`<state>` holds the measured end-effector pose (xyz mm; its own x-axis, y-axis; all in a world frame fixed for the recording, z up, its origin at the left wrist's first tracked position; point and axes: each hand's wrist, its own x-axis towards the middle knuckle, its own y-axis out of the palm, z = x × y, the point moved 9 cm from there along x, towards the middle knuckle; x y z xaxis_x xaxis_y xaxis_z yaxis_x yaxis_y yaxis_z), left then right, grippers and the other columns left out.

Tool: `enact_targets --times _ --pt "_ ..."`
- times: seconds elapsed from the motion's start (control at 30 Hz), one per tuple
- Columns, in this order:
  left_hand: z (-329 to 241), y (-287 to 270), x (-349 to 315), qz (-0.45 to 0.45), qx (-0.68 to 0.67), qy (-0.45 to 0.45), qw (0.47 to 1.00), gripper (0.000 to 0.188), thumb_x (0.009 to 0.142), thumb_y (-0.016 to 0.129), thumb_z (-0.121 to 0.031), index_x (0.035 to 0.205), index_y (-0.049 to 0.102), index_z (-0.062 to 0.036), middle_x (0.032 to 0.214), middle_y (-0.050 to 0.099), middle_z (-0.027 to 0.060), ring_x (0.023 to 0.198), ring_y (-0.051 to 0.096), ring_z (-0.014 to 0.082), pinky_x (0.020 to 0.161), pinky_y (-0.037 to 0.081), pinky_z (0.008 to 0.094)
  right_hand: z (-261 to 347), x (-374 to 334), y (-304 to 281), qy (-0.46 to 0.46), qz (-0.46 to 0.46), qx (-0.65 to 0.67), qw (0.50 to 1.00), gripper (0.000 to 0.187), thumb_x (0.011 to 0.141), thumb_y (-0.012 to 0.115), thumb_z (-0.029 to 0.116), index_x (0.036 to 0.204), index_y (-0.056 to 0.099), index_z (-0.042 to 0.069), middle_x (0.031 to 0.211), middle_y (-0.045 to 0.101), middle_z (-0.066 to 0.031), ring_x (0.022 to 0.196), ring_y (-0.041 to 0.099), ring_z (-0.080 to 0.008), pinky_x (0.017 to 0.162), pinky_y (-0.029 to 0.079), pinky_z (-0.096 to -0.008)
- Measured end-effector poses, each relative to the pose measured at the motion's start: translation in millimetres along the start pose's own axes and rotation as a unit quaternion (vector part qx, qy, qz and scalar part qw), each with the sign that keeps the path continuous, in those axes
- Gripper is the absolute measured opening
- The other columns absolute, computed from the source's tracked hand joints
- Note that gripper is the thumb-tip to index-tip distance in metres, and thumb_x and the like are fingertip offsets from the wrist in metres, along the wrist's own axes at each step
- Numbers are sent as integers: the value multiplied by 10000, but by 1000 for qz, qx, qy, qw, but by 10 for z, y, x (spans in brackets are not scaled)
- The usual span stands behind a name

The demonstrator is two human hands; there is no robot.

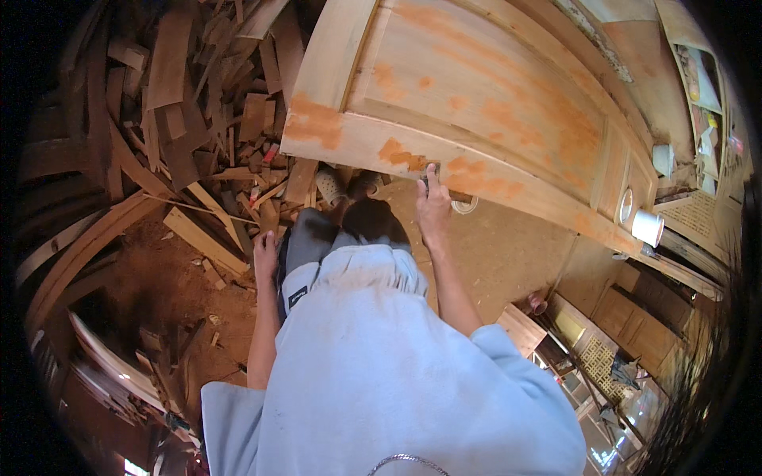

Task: The person applies a brown substance to the panels and edges of a wooden door using a brush, periodically dipping the brush into a white bucket.

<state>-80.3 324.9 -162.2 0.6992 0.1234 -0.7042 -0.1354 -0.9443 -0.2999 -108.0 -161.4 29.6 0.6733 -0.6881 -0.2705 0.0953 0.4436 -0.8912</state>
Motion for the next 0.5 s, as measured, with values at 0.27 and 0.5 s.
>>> enact_targets --times 0.27,0.5 --pt "-100 88 -43 -16 -28 -18 999 502 1013 569 -398 1201 610 66 1035 671 120 888 652 193 810 517 307 -141 -132 -204 -119 113 -52 985 427 993 576 287 1386 574 121 928 649 -251 860 638 -441 771 511 -487" --pt "259 89 -238 -12 50 -66 997 536 1011 555 -440 1202 613 57 1117 670 140 969 665 210 827 515 320 1090 237 -209 -269 248 -127 922 287 985 549 233 1251 589 136 987 659 -242 884 638 -439 768 503 -518"
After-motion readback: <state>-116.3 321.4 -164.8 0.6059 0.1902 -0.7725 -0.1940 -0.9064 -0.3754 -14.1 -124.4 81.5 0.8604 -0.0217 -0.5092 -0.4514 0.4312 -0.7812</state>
